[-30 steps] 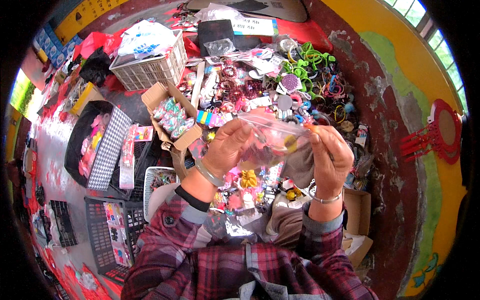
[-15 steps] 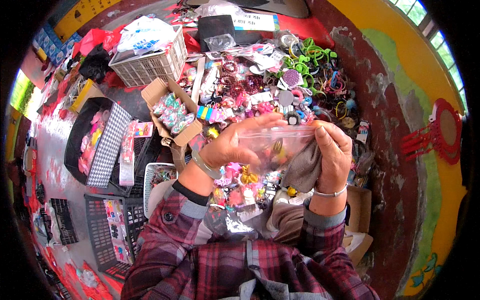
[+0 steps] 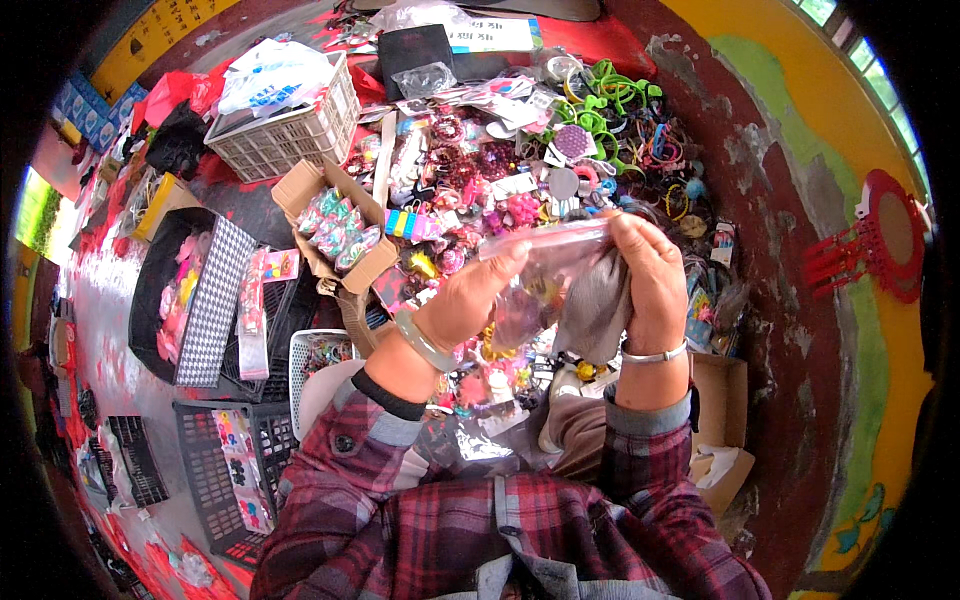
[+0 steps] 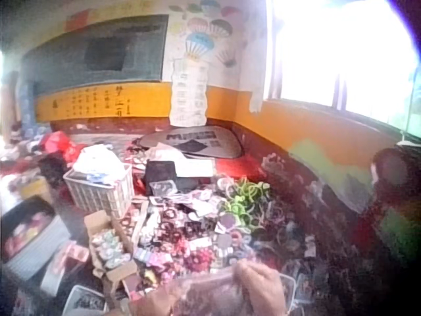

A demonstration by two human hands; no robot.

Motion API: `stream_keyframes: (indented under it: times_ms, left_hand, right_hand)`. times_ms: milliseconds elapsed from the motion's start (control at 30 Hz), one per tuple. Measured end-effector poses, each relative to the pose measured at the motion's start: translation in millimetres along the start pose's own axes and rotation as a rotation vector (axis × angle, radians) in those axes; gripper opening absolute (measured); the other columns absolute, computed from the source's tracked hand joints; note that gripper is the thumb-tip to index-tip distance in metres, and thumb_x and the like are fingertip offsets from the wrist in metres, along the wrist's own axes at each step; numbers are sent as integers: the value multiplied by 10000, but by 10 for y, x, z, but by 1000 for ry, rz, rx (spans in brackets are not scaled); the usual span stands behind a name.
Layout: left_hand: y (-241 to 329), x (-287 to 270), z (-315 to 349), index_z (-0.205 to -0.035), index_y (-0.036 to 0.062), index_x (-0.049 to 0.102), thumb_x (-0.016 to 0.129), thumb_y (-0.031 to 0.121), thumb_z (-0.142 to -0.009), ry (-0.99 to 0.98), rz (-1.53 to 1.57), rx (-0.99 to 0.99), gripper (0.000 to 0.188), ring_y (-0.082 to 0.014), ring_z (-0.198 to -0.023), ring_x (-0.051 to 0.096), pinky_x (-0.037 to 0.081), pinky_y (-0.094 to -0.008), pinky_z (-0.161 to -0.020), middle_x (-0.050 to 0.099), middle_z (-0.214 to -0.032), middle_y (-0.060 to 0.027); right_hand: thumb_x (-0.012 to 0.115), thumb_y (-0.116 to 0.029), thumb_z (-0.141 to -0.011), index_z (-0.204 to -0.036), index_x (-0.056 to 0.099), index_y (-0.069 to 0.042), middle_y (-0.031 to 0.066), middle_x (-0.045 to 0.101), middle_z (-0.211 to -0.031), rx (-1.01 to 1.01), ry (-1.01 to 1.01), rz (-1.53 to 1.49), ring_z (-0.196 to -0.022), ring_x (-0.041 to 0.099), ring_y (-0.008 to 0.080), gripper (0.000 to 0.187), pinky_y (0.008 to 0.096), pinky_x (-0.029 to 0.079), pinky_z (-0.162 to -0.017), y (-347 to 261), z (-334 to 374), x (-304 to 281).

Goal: The person sorts through a large pile of hair accessories, picking up items like hair clips and scrunchies. They place selected items into small plastic bags and organize them into baskets and boxes on the floor.

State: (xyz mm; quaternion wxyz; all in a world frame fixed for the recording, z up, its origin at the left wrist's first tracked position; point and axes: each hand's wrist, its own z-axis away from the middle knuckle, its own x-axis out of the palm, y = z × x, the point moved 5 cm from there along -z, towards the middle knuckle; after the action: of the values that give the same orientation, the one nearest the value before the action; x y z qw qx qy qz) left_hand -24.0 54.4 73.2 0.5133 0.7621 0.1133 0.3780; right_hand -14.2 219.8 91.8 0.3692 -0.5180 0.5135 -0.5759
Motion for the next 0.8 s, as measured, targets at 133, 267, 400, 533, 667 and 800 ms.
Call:
stream_keyframes:
  times_ms: [133,267,400,533,667,800]
  left_hand:
    - [-67,-95,-81,-1319,-27,334,256,333,-952,128,489,87,520,-271,-1205,434,391,-390,-966,425,-1317,-172]
    - [-187,-307,-81,-1332,-6,319,259,361,-944,197,610,84,537,-308,-1207,419,368,-427,-980,415,-1319,-185]
    - [-107,-148,-88,-1315,20,347,311,326,-938,315,627,130,487,-238,-1148,484,436,-371,-913,460,-1283,-145]
    - [-245,-162,142,-1346,51,307,319,404,-940,365,-4,254,539,-256,-1216,408,324,-389,-1023,378,-1348,-122]
    - [-357,-194,73,-1272,7,381,423,241,-919,385,-16,210,426,-207,-1100,503,398,-322,-929,500,-1222,-109]
    - [-291,-31,27,-1348,11,278,267,341,-975,186,233,156,498,-192,-1231,367,294,-303,-1024,358,-1351,-79]
  right_hand:
    - [483,-254,-913,-1136,548,14,125,630,-972,-62,54,-127,-874,589,174,355,310,460,-801,-160,-57,-235]
    - [388,-355,-938,-1243,429,54,196,531,-1171,-344,164,-161,-1060,542,283,512,392,424,-910,-552,97,-72]
    - [460,-321,-873,-1288,406,18,162,434,-1304,-584,-195,370,-1217,392,301,538,412,255,-1027,-305,294,452]
    - [440,-433,-861,-1315,427,-184,105,339,-1398,-759,-273,1154,-1315,221,380,519,544,105,-1042,86,439,916]
    - [445,-403,-870,-1312,432,-158,130,329,-1398,-725,-178,1053,-1312,220,388,505,516,117,-1050,73,340,835]
    - [466,-280,-878,-1240,486,-89,188,379,-1338,-776,-51,849,-1281,269,396,409,478,174,-1049,46,284,777]
